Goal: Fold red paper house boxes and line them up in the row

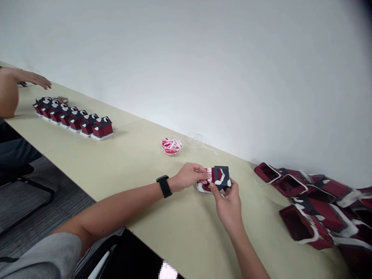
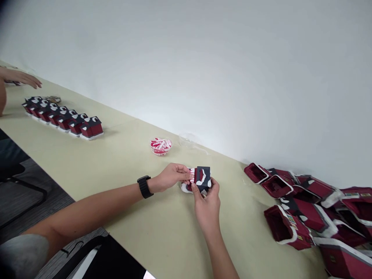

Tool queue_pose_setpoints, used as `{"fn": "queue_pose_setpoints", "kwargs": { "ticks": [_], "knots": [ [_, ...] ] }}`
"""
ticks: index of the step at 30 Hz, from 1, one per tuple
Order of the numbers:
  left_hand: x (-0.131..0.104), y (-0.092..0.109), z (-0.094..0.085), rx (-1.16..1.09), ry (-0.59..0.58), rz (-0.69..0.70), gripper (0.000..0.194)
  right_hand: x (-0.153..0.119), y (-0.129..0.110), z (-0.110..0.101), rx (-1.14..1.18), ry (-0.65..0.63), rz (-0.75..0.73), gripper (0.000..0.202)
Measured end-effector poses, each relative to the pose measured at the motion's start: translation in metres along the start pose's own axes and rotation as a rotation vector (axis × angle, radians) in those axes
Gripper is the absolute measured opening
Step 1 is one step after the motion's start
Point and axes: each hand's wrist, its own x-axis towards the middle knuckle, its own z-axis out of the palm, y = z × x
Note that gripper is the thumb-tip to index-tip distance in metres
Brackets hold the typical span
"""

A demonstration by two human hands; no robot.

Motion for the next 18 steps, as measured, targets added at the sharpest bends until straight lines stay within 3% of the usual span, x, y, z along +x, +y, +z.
{"fn": "queue_pose_setpoints", "kwargs": {
  "ticks": [4, 10, 18],
  "knots": [
    [-0.0002, 0.0000, -0.0004, -0.001, -0.029, 0.003, 0.046, -0.0014, -0.0012, -0.0004, -0.030, -0.010, -0.016, 0.082],
    [-0.0001, -0.0052, 0.0035, -0.047, 0.046, -0.061, 0.050, -0.0009, 0.0017, -0.0031, -0.103, -0.007, -0.071, 0.080],
    [-0.0014, -0.0040, 0.0035, -0.063, 0.013, -0.004, 0.052, -0.0021, -0.0019, -0.0040, -0.066, -0.022, -0.062, 0.083]
  ]
}}
